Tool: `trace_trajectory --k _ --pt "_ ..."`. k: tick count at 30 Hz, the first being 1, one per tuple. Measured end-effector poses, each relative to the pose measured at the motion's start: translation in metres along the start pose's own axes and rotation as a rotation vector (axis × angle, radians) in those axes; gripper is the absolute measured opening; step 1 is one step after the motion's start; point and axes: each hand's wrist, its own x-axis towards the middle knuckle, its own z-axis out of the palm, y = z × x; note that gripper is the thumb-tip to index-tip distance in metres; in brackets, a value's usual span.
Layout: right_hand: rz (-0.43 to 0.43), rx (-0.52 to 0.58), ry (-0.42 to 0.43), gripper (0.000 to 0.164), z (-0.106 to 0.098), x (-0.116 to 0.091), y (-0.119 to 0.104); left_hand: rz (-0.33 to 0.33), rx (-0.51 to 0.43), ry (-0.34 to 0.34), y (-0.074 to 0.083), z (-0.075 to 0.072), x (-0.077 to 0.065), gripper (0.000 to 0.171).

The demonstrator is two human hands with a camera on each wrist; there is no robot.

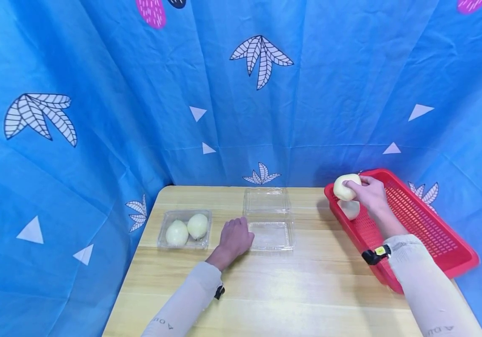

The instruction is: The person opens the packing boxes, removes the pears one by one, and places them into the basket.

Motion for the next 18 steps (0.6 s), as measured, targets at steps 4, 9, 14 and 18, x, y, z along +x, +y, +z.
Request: trace_trajectory --k 4,9,14,18 --pt "0.014 -0.007 0.038 0.084 -0.011 0.005 0.009 0.007 -0.02 0.007 0.0 0.002 0.001 0.018" --pt "0.039 0.016 0.054 0.084 -0.024 0.011 0.022 0.016 -0.028 0.015 0.0 0.002 0.002 0.017" --pt "0.055 -0.036 0.084 0.083 -0.036 0.017 0.036 0.022 -0.019 0.016 0.0 0.002 0.002 0.016" --pt "0.084 -0.12 0.121 0.083 -0.043 0.022 0.047 0.02 -0.01 0.012 0.001 0.003 0.002 0.017"
